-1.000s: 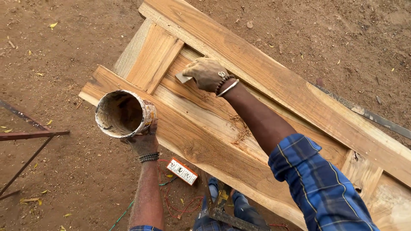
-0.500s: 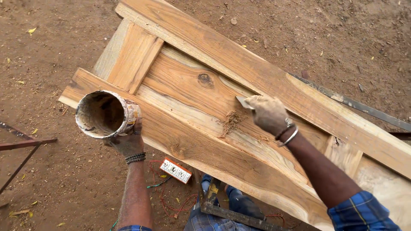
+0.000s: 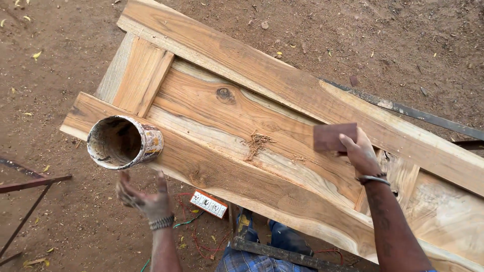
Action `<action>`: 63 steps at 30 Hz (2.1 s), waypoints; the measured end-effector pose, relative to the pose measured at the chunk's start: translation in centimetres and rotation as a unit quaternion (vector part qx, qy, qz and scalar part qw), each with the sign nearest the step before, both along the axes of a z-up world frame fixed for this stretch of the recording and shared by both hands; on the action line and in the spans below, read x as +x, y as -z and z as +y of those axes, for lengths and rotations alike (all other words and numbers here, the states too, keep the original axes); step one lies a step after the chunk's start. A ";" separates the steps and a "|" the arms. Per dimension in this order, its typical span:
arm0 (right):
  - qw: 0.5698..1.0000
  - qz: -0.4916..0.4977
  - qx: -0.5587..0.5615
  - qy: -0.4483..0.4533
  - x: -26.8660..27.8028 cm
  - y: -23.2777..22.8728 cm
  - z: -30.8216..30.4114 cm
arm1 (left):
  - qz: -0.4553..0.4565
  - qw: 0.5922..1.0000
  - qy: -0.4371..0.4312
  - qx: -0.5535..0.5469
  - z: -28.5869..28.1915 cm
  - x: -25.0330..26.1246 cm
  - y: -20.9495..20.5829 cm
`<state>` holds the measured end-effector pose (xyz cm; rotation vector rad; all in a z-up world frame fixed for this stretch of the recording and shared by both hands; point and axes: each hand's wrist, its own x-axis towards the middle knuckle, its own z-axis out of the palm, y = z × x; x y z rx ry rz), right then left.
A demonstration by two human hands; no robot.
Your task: The recorder is sanding and polishing a wooden door frame using an electric angle grinder with a sanding pad and manual sandpaper to smooth the surface.
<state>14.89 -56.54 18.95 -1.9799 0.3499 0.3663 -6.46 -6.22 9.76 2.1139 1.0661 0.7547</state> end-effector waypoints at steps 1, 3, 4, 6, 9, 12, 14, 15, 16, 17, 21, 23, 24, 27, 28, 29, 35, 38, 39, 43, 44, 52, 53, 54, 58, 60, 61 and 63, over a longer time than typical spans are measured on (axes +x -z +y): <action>0.994 0.011 0.098 0.036 -1.0 1.8 -2.4 | 0.013 1.000 0.006 0.012 -1.0 -0.9 -0.4; 0.994 0.027 0.091 0.060 -4.0 1.6 -3.1 | 0.011 0.998 0.066 0.008 -3.4 -1.7 -0.2; 0.992 0.043 0.083 0.081 -5.4 1.4 -3.3 | 0.009 0.992 0.123 0.004 -4.4 -2.0 0.0; 0.986 0.066 0.101 0.118 -7.3 2.6 -3.2 | -0.008 0.979 0.200 -0.042 -6.8 0.6 -2.2; 0.977 0.068 0.132 0.154 -9.3 3.5 0.1 | -0.022 0.928 0.363 -0.079 -10.2 6.0 -3.8; 0.977 0.034 0.153 0.145 -9.0 3.0 5.7 | 0.011 0.865 0.495 -0.075 -13.2 12.2 -2.2; 0.978 0.024 0.159 0.136 -8.0 2.9 8.8 | 0.045 0.837 0.540 -0.080 -14.6 15.2 -0.8; 0.980 0.013 0.147 0.130 -7.5 3.0 10.0 | 0.026 0.824 0.561 -0.074 -15.1 16.2 -0.4; 0.983 0.000 0.134 0.125 -6.8 3.1 11.1 | 0.006 0.812 0.580 -0.068 -15.7 17.3 0.0; 0.983 -0.001 0.134 0.126 -6.2 2.9 11.9 | 0.006 0.811 0.582 -0.067 -16.3 17.7 -0.2; 0.996 0.035 0.047 0.072 -5.2 1.9 14.2 | -0.028 0.808 0.580 -0.098 -19.1 17.9 -0.6; 0.998 0.024 0.028 0.051 -4.8 2.4 14.6 | -0.036 0.810 0.576 -0.108 -20.1 18.1 -0.7; 0.988 0.043 0.126 0.077 -4.8 3.2 14.5 | -0.048 0.808 0.573 -0.126 -20.7 17.9 -0.8; 0.956 0.072 0.261 0.116 -4.9 5.4 13.7 | -0.090 0.805 0.554 -0.193 -21.3 17.5 -2.6; 0.942 0.086 0.299 0.125 -5.0 6.1 13.4 | -0.120 0.803 0.532 -0.240 -21.4 17.3 -3.5; 0.943 0.085 0.297 0.124 -4.8 5.9 13.2 | -0.121 0.803 0.531 -0.241 -20.8 16.8 -4.2; 0.940 0.122 0.308 0.083 -4.0 4.0 12.6 | -0.308 0.823 0.368 -0.305 -13.9 9.5 -8.7; 0.951 0.108 0.289 0.032 -2.8 1.7 13.4 | -0.253 0.905 0.284 -0.192 -8.6 3.7 -7.2; 0.948 0.107 0.299 0.009 -2.4 0.6 13.9 | -0.208 0.938 0.239 -0.139 -6.8 2.0 -6.6; 0.940 0.117 0.311 -0.077 -0.7 -5.7 19.1 | -0.066 0.996 0.059 -0.019 -0.7 -1.9 -6.5; 0.939 0.121 0.309 -0.090 -0.3 -7.4 21.0 | -0.067 0.997 0.045 -0.018 0.5 -1.4 -6.8; 0.914 -0.006 0.170 -0.368 0.4 -17.2 37.9 | 0.011 0.995 0.097 0.016 6.0 3.0 -4.7; 0.912 -0.004 0.170 -0.374 -0.2 -17.5 40.0 | 0.011 0.996 0.091 0.016 5.8 2.7 -4.8; 0.906 -0.077 0.045 -0.414 -0.8 -17.9 41.8 | 0.004 0.995 0.098 0.010 5.7 2.7 -4.9; 0.799 -0.154 -0.229 -0.534 -2.8 -18.3 46.0 | -0.002 0.994 0.109 -0.009 5.2 2.1 -4.9; 0.769 -0.242 -0.226 -0.547 -2.6 -17.5 45.6 | -0.009 0.994 0.108 -0.023 4.8 1.0 -5.7; 0.733 -0.326 -0.221 -0.555 -2.4 -17.0 45.2 | -0.014 0.993 0.109 -0.038 4.5 0.4 -6.1; 0.788 -0.330 -0.159 -0.495 -0.7 -18.0 41.5 | -0.018 0.994 0.100 -0.047 3.6 -1.4 -4.4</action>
